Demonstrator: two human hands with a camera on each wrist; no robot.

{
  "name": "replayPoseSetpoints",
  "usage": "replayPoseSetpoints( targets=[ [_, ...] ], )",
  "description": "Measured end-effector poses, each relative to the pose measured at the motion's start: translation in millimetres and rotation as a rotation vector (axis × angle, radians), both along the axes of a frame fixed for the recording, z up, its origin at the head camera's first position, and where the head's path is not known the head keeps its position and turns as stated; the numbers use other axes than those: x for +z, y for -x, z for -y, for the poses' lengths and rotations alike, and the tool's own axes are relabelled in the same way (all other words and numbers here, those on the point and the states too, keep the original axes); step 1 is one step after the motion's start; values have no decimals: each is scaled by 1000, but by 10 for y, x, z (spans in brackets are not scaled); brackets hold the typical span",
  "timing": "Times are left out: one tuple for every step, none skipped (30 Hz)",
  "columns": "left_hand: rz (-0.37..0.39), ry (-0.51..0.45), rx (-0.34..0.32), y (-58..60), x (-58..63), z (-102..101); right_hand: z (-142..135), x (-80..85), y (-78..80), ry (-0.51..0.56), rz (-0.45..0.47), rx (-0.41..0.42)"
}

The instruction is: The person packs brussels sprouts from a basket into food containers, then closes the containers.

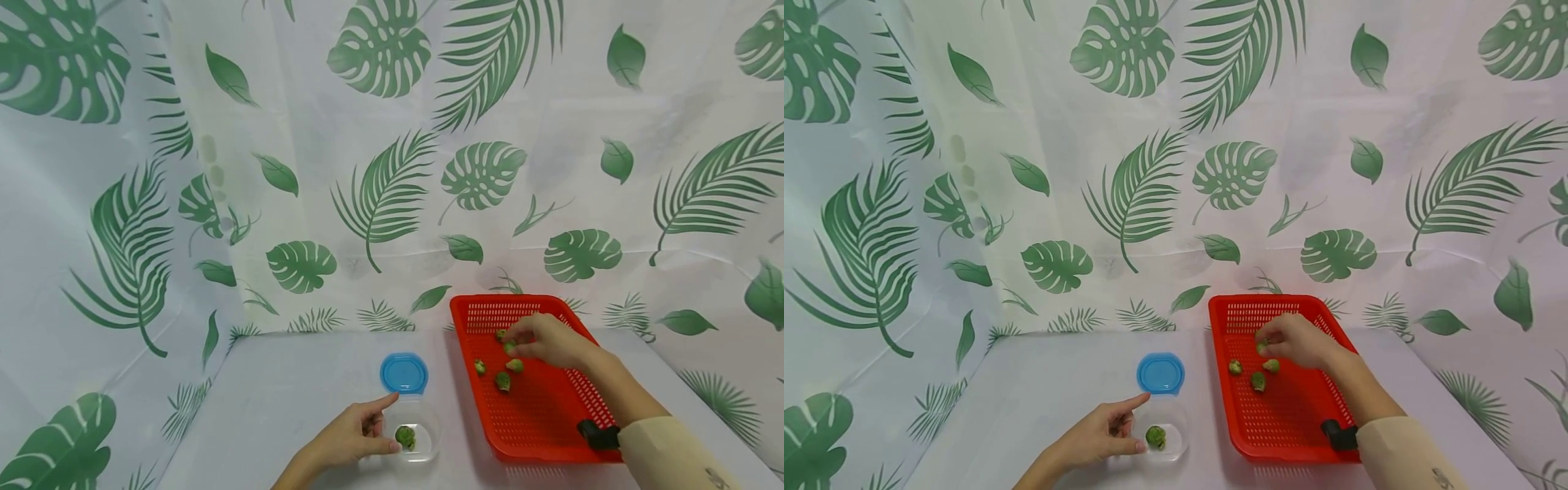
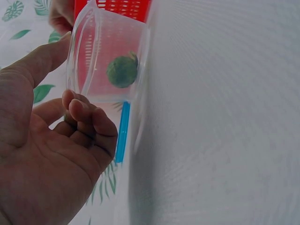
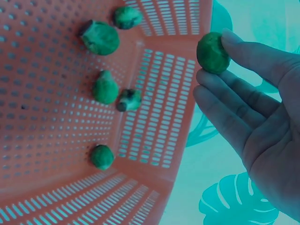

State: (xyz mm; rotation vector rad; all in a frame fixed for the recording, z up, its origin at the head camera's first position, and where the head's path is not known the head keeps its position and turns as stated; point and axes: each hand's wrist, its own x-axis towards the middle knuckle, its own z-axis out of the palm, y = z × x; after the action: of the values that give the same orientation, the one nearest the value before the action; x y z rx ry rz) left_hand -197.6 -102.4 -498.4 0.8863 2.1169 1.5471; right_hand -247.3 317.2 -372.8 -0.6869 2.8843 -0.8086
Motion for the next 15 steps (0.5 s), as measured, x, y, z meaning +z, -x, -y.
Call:
replayPoseSetpoints(
  targets=[
    [1, 0, 0, 1, -2, 0, 13, 4, -5, 2, -4, -5],
    [1, 0, 0, 1, -5, 1, 28, 8, -11, 4, -9, -7],
    [1, 0, 0, 2, -8, 2, 42, 13, -18, 5, -15, -10],
    [2, 0, 0, 3, -10, 2, 56, 17, -24, 6, -22, -12],
    [1, 0, 0, 3, -12, 2, 71, 22, -32, 8, -28, -16],
    [3, -1, -1, 4, -13, 2, 84, 27, -37, 10, -34, -14],
    [5, -4, -3, 5, -14, 3, 97, 32, -42, 11, -42, -11],
    [5, -6, -4, 7, -15, 3, 111, 38, -47, 12, -51, -4],
    [7, -8, -5, 9, -15, 3, 123, 40, -49, 14, -54, -8],
    [9, -11, -5, 11, -16, 3, 134, 42, -51, 14, -59, -8],
    [11, -12, -5, 12, -16, 3, 145, 44, -53, 11, -65, -10],
    [12, -13, -6, 13, -16, 4, 152, 44, -52, 8, -72, -6],
    [13, -14, -6, 14, -16, 4, 159, 43, -52, 4, -79, -8],
    [13, -16, -6, 15, -16, 5, 166, 43, -53, 4, -86, -11],
    [14, -17, -6, 14, -15, 5, 172, 41, -53, 3, -92, -17]
  ],
)
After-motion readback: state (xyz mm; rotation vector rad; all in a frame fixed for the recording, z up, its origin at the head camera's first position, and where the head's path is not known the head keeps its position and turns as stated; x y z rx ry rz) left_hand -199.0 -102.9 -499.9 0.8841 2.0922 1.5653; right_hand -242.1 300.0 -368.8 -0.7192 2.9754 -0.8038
